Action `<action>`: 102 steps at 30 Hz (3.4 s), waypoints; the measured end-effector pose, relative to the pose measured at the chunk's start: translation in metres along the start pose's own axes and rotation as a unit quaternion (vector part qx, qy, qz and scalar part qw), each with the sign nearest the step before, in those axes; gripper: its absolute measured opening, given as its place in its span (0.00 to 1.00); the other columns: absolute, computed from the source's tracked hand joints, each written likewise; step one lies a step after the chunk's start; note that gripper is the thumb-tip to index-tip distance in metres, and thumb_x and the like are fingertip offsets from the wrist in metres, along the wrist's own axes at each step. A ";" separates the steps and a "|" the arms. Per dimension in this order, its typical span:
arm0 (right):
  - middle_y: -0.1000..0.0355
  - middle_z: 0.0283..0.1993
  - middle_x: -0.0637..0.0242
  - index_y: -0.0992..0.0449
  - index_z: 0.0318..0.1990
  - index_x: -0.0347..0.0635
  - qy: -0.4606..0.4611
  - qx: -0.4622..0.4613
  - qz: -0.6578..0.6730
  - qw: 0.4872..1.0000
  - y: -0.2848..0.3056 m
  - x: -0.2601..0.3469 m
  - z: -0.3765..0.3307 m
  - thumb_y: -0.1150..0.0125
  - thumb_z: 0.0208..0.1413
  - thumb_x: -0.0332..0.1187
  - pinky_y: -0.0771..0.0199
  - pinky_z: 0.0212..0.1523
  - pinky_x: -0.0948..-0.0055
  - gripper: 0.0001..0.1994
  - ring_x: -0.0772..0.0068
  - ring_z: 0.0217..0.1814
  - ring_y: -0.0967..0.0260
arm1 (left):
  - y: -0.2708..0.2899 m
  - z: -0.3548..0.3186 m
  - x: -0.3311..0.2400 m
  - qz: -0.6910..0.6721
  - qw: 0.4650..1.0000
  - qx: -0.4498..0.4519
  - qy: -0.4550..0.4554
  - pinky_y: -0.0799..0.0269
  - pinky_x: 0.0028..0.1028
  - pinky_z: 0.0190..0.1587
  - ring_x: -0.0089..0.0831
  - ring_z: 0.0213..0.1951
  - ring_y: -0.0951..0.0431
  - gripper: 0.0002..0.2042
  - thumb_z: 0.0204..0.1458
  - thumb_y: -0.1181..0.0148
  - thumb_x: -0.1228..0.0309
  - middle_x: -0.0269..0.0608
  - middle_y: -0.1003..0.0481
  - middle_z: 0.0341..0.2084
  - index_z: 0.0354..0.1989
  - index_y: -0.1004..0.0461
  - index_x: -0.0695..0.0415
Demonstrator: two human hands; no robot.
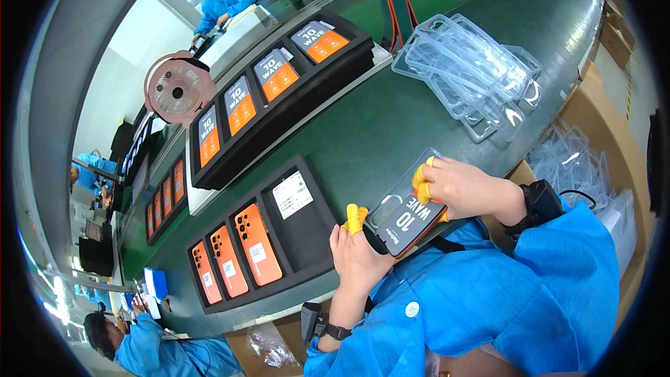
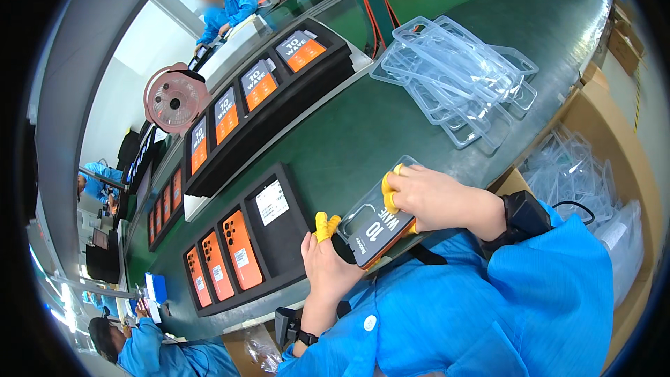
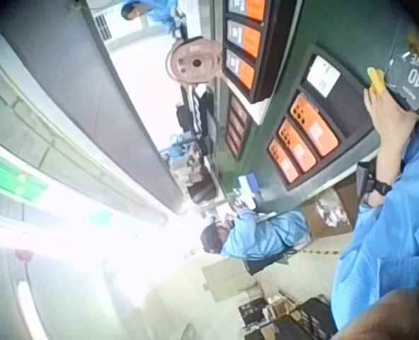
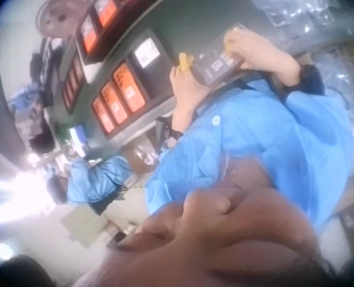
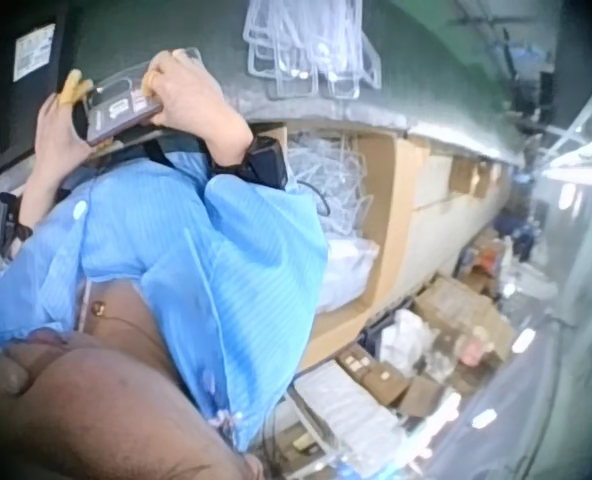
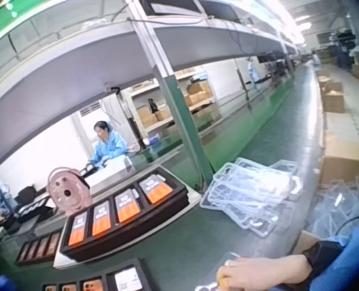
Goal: The recorder is assembling mobile phones by applying screen protectors and cleaning the devices on a factory conveyor belt.
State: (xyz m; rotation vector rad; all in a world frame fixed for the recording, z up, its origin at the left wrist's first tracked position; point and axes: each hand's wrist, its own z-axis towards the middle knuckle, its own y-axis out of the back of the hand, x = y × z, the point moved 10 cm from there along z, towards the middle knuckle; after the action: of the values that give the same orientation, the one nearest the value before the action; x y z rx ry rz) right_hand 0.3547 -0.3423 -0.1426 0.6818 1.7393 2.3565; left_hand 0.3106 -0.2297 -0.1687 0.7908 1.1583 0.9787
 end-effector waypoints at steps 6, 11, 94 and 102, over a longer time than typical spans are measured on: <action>0.42 0.48 0.55 0.47 0.55 0.39 -0.036 0.001 0.012 0.999 -0.018 -0.025 0.021 0.30 0.23 0.49 0.59 0.55 0.45 0.47 0.55 0.53 0.46 | 0.023 -0.006 0.003 -0.087 0.994 -0.062 -0.009 0.39 0.34 0.44 0.40 0.39 0.34 0.43 0.18 0.29 0.63 0.46 0.33 0.38 0.48 0.43 0.64; 0.41 0.45 0.55 0.44 0.52 0.38 -0.026 -0.009 0.075 0.997 -0.013 -0.012 0.028 0.31 0.22 0.49 0.64 0.57 0.45 0.45 0.55 0.51 0.45 | 0.057 -0.014 0.004 -0.228 0.962 -0.128 -0.072 0.44 0.36 0.51 0.40 0.48 0.37 0.50 0.19 0.28 0.56 0.47 0.37 0.46 0.53 0.49 0.66; 0.32 0.35 0.60 0.27 0.33 0.41 -0.076 -0.270 0.012 0.960 0.093 -0.052 -0.024 0.39 0.36 0.28 0.34 0.37 0.70 0.12 0.59 0.38 0.35 | 0.099 -0.071 0.193 0.226 0.911 -0.064 0.340 0.37 0.41 0.38 0.51 0.36 0.33 0.20 0.43 0.45 0.58 0.58 0.35 0.31 0.30 0.33 0.68; 0.36 0.33 0.59 0.29 0.34 0.38 -0.090 -0.152 0.074 0.982 0.043 -0.036 0.003 0.37 0.36 0.40 0.38 0.39 0.68 0.18 0.58 0.37 0.39 | 0.102 -0.062 0.184 0.246 0.901 -0.059 0.353 0.37 0.40 0.40 0.53 0.38 0.33 0.23 0.45 0.48 0.56 0.62 0.34 0.32 0.32 0.35 0.70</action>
State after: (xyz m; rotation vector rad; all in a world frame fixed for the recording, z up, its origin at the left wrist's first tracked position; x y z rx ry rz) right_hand 0.3942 -0.3671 -0.1115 0.9636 1.2606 2.4898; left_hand 0.2480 -0.0202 -0.1593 0.6521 1.5213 1.8450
